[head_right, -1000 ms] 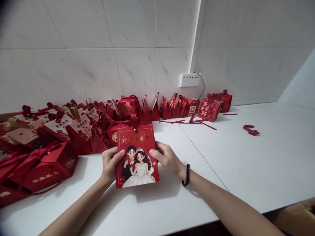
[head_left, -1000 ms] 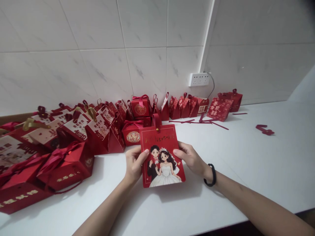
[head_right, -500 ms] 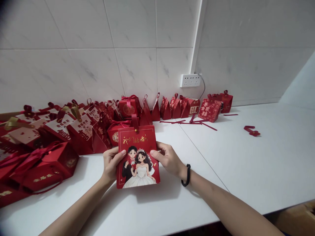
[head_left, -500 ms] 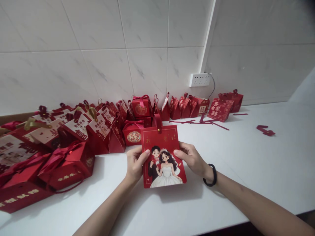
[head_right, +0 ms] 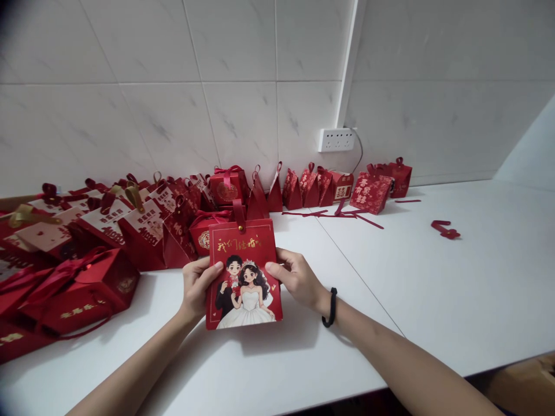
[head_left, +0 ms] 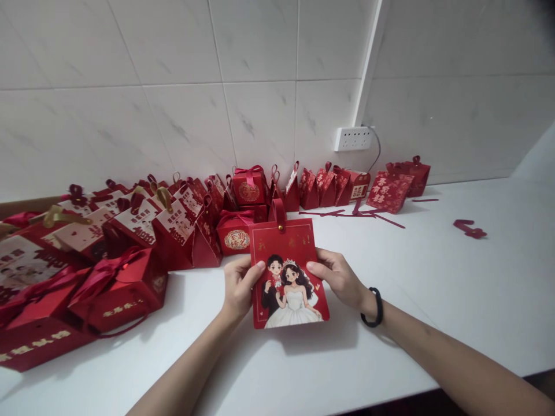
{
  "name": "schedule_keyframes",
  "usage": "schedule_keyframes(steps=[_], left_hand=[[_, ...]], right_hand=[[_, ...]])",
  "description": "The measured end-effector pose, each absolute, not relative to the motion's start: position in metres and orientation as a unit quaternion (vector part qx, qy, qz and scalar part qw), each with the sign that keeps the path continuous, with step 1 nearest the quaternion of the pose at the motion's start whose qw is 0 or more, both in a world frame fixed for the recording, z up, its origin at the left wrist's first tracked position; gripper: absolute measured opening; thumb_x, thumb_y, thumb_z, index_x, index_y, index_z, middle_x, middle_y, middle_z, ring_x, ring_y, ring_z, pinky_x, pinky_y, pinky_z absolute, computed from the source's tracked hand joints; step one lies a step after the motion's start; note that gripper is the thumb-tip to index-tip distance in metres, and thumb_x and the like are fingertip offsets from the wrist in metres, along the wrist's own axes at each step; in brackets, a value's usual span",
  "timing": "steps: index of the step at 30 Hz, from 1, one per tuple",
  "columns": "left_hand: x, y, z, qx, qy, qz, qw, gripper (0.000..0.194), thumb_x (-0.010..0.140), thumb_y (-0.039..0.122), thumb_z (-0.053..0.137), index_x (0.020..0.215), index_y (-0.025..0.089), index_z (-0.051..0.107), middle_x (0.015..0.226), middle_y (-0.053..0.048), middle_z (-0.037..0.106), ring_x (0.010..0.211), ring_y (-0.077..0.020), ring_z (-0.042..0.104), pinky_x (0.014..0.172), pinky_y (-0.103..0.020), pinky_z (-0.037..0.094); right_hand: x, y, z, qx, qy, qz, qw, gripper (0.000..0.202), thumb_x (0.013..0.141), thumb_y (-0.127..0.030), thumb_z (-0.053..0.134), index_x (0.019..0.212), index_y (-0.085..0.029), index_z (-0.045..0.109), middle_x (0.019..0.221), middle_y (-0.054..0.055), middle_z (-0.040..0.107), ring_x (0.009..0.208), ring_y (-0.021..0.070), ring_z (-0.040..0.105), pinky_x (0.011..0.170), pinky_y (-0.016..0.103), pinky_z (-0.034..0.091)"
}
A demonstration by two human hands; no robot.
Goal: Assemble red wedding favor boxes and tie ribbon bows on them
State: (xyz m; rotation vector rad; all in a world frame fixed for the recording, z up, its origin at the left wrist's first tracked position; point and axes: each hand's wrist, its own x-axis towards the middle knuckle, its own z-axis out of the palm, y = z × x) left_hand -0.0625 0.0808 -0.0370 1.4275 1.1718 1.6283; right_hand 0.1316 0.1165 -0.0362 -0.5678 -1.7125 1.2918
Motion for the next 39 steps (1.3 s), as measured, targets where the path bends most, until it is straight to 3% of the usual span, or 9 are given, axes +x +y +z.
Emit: schedule_keyframes(steps=[14, 30, 33, 37, 39], left_hand=[[-0.063, 0.080, -0.037, 0.552, 0.453, 0.618, 0.329, 0.034, 0.067, 0.042, 0.059, 0.049, 0.016, 0.047, 0.046, 0.002, 0.042, 0.045, -0.0085, 0.032, 0.042, -0.021, 0.024], [-0.063, 0.080, -0.036, 0.560, 0.437, 0.625, 0.322, 0.031, 0.070, 0.039, 0.059, 0.053, 0.015, 0.051, 0.048, 0.002, 0.048, 0.045, -0.0089, 0.037, 0.042, -0.021, 0.029], [-0.063, 0.082, -0.033, 0.562, 0.468, 0.614, 0.297, 0.028, 0.073, 0.039, 0.057, 0.059, 0.014, 0.056, 0.051, 0.001, 0.053, 0.047, -0.0104, 0.042, 0.044, -0.021, 0.033], [-0.060, 0.086, -0.036, 0.551, 0.556, 0.598, 0.171, 0.029, 0.080, 0.041, 0.054, 0.068, 0.014, 0.058, 0.060, -0.001, 0.059, 0.054, -0.0127, 0.050, 0.050, -0.022, 0.039], [-0.059, 0.085, -0.041, 0.588, 0.553, 0.572, 0.145, 0.031, 0.084, 0.043, 0.049, 0.082, 0.014, 0.061, 0.072, -0.004, 0.065, 0.061, -0.0152, 0.056, 0.055, -0.023, 0.044]], right_hand=[[0.131, 0.115, -0.034, -0.224, -0.692, 0.522, 0.446, 0.033, 0.081, -0.043, 0.057, 0.100, -0.016, 0.065, 0.094, 0.008, 0.070, 0.077, 0.0178, 0.066, 0.070, 0.032, 0.054], [0.131, 0.117, -0.036, -0.220, -0.705, 0.518, 0.432, 0.036, 0.083, -0.044, 0.055, 0.105, -0.016, 0.061, 0.102, 0.010, 0.068, 0.086, 0.0201, 0.066, 0.076, 0.035, 0.054], [0.126, 0.116, -0.043, -0.301, -0.682, 0.487, 0.455, 0.052, 0.082, -0.048, 0.054, 0.124, -0.019, 0.046, 0.121, 0.015, 0.058, 0.104, 0.0245, 0.060, 0.088, 0.043, 0.050], [0.119, 0.113, -0.056, -0.375, -0.677, 0.426, 0.468, 0.096, 0.070, -0.049, 0.069, 0.142, -0.025, 0.011, 0.150, 0.017, 0.018, 0.135, 0.0300, 0.029, 0.107, 0.052, 0.031], [0.118, 0.112, -0.059, -0.340, -0.706, 0.453, 0.426, 0.109, 0.063, -0.050, 0.075, 0.144, -0.025, 0.005, 0.151, 0.017, 0.013, 0.138, 0.0314, 0.022, 0.110, 0.053, 0.026]])
